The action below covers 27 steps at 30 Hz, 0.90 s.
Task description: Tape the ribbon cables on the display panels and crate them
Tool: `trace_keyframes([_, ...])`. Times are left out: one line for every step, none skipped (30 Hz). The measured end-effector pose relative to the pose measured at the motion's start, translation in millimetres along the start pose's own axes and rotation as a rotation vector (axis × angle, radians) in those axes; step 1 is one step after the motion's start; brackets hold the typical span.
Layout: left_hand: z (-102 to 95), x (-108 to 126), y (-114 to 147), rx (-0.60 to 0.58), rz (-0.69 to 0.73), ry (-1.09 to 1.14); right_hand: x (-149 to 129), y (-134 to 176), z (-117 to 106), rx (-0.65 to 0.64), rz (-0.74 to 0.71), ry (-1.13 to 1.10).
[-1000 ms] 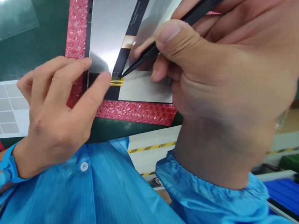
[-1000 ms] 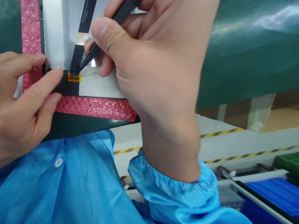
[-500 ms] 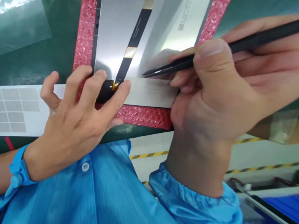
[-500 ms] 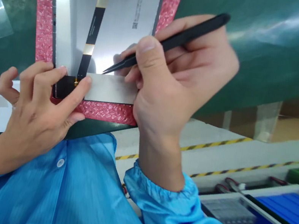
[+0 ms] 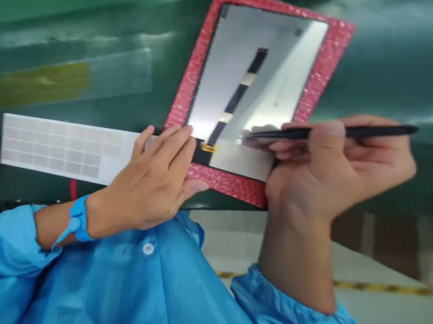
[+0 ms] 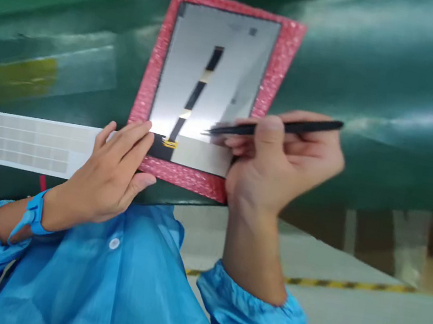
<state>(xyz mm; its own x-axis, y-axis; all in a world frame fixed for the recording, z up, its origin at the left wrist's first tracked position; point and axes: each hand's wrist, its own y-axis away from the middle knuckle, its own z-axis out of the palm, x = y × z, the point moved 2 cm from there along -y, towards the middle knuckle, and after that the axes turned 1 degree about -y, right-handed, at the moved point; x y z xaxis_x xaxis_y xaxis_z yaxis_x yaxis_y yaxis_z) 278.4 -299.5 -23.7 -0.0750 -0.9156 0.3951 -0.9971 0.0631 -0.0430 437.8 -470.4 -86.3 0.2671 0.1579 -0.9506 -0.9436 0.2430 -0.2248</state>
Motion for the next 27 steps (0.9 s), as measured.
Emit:
trace_keyframes([-9.3, -12, 10, 0.026, -0.017, 0.013, 2, -1, 0, 0.015, 0.02, 0.005])
trace_keyframes([-19.1, -26, 23, 0.055, -0.045, 0.012, 2, 0, 0, 0.024, 0.044, 0.013])
trace_keyframes([-28.4, -41, 39, 0.085, -0.081, -0.003, -1, 2, 3, 0.026, 0.055, 0.02])
trace_keyframes([-36.1, -57, 55, 0.104, -0.117, -0.031, -6, 6, 8, 0.02, 0.053, 0.024])
trace_keyframes([-41.3, -71, 71, 0.105, -0.147, -0.067, -14, 12, 14, 0.004, 0.036, 0.024])
trace_keyframes([-43.8, -82, 86, 0.092, -0.167, -0.105, -24, 21, 23, -0.021, 0.009, 0.025])
trace_keyframes([-43.8, -91, 98, 0.072, -0.178, -0.14, -34, 32, 33, -0.073, -0.011, 0.031])
trace_keyframes([-41.9, -96, 107, 0.052, -0.186, -0.166, -43, 45, 46, -0.152, -0.004, 0.041])
trace_keyframes([-39.0, -98, 112, 0.041, -0.192, -0.18, -50, 59, 59, -0.259, 0.029, 0.055])
trace_keyframes([-35.7, -98, 114, 0.041, -0.2, -0.185, -54, 73, 72, -0.391, 0.091, 0.066])
trace_keyframes([-32.6, -95, 113, 0.056, -0.208, -0.181, -55, 86, 84, -0.511, 0.148, 0.075])
trace_keyframes([-29.8, -91, 110, 0.076, -0.214, -0.172, -54, 96, 93, -0.613, 0.198, 0.083])
trace_keyframes([-27.1, -86, 106, 0.094, -0.215, -0.159, -51, 105, 99, -0.684, 0.232, 0.093])
trace_keyframes([-24.7, -82, 102, 0.112, -0.215, -0.146, -46, 110, 103, -0.721, 0.245, 0.103])
trace_keyframes([-22.2, -79, 98, 0.126, -0.214, -0.134, -41, 112, 105, -0.737, 0.244, 0.113])
trace_keyframes([-19.7, -77, 94, 0.134, -0.211, -0.126, -36, 113, 105, -0.742, 0.242, 0.123])
trace_keyframes([-17.3, -75, 92, 0.14, -0.211, -0.12, -32, 112, 104, -0.744, 0.24, 0.132])
trace_keyframes([-15.0, -75, 90, 0.146, -0.213, -0.117, -28, 110, 103, -0.748, 0.242, 0.143])
trace_keyframes([-13.0, -75, 90, 0.156, -0.217, -0.116, -26, 109, 101, -0.757, 0.248, 0.154])
trace_keyframes([-11.4, -76, 90, 0.163, -0.223, -0.111, -24, 107, 100, -0.769, 0.256, 0.166])
trace_keyframes([-10.0, -77, 90, 0.166, -0.227, -0.103, -24, 106, 100, -0.78, 0.265, 0.178])
trace_keyframes([-9.0, -79, 90, 0.166, -0.229, -0.092, -24, 105, 100, -0.79, 0.273, 0.19])
trace_keyframes([-8.2, -80, 91, 0.163, -0.23, -0.079, -24, 104, 101, -0.799, 0.281, 0.201])
trace_keyframes([-7.7, -81, 91, 0.161, -0.227, -0.063, -25, 104, 102, -0.811, 0.288, 0.214])
trace_keyframes([-7.6, -81, 91, 0.162, -0.225, -0.046, -26, 102, 104, -0.826, 0.293, 0.226])
trace_keyframes([-7.7, -82, 90, 0.161, -0.226, -0.027, -27, 101, 106, -0.846, 0.298, 0.24])
trace_keyframes([-8.1, -82, 90, 0.164, -0.23, -0.009, -28, 100, 108, -0.869, 0.303, 0.256])
